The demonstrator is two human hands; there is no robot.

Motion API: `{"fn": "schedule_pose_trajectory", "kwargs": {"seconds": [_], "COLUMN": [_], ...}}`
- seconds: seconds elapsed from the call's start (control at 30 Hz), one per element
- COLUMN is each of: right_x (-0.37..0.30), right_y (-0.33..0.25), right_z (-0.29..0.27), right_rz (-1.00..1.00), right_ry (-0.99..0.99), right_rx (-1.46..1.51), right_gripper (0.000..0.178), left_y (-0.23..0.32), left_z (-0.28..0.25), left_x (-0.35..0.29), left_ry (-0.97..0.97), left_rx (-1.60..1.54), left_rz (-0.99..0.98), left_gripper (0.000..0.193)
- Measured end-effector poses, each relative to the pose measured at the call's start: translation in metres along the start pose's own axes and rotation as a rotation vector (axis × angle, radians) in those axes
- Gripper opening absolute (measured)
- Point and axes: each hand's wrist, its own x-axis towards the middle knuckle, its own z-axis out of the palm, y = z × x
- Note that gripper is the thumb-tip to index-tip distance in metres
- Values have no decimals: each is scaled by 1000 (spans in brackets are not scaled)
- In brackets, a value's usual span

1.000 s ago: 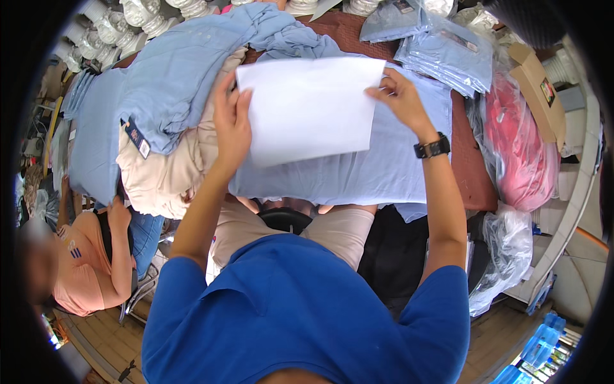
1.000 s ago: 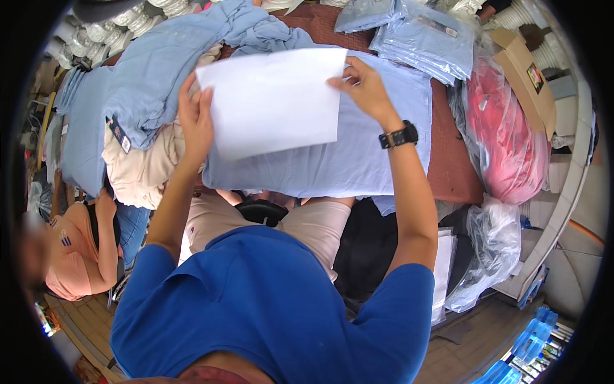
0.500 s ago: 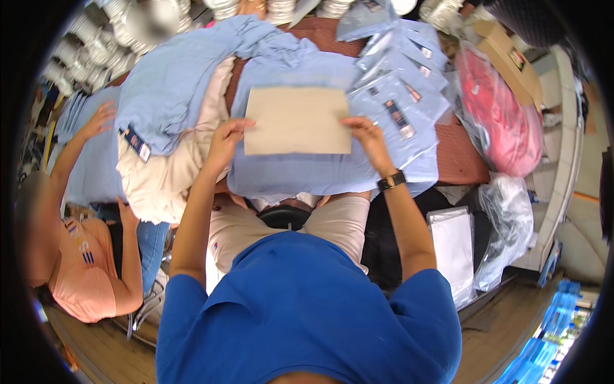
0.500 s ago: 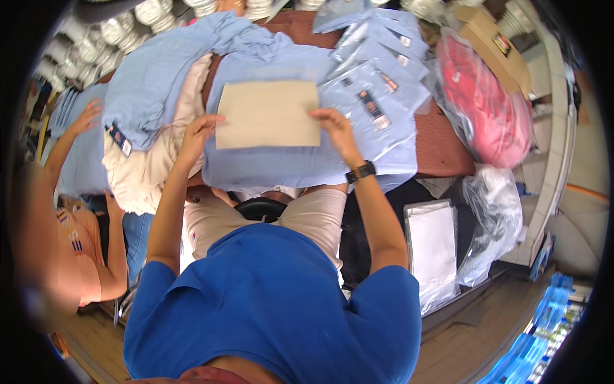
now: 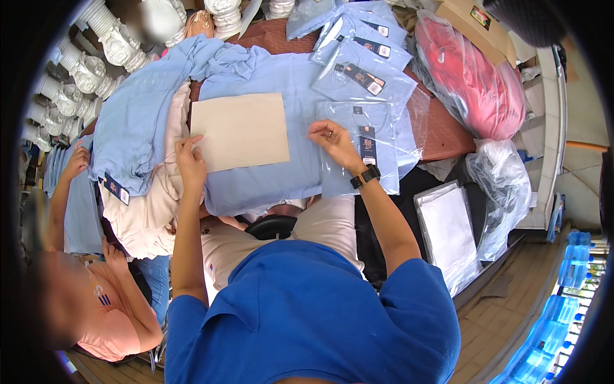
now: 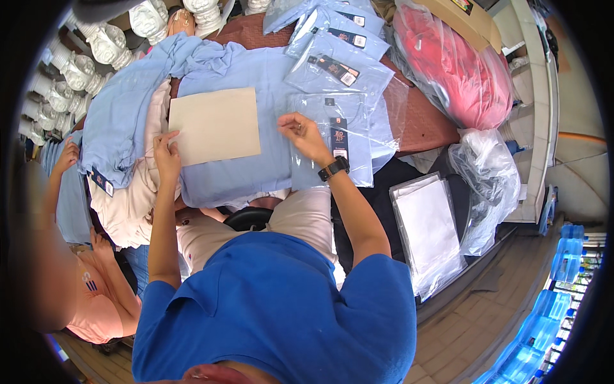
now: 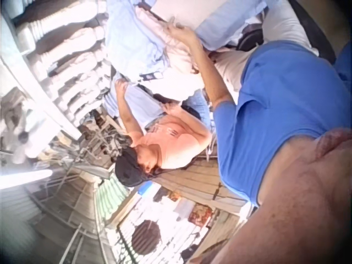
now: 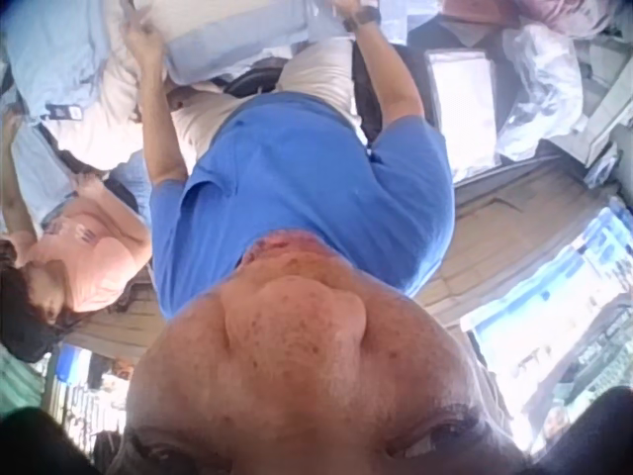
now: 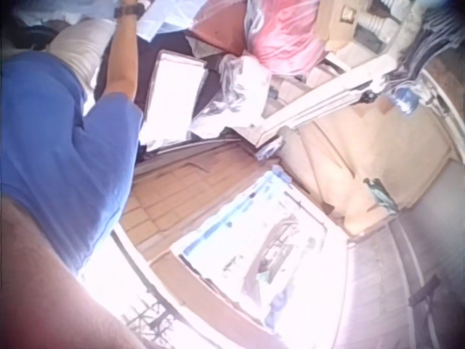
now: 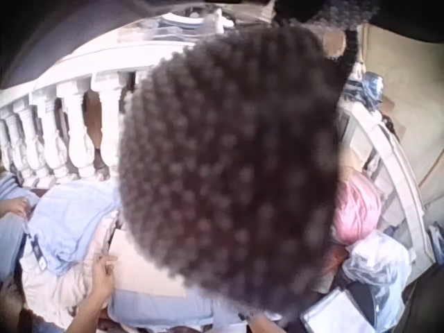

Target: The person folds a light blue button-up shirt using a cardboard template and then places the folded shirt into a clear plastic bag.

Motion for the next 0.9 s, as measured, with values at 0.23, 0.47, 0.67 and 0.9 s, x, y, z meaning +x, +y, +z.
{"fn": "schedule_pose_trajectory", "kwargs": {"seconds": [0.23,0.47,0.67,0.9], "right_x": [6,12,-5,-13], "right_y": [-5,-43,-68,-64], "right_z": [2,6,-75,-75], "right_rz": [77,108,-343,-397], "right_ry": [-116,-231,235,123], "right_rx": [-7,95,-930,-1169], "right_gripper": [18,25,50,73], "left_y": [110,179,186,196], "left_z": [30,91,103,113], "left_x": [-51,-109,-102,-88], "left_ry": [-353,-503,-502,-468], "left_rx": [-347,-309,-288,-318], "left_rz": [392,708,677,584], "left_gripper": [36,61,65,65]}}
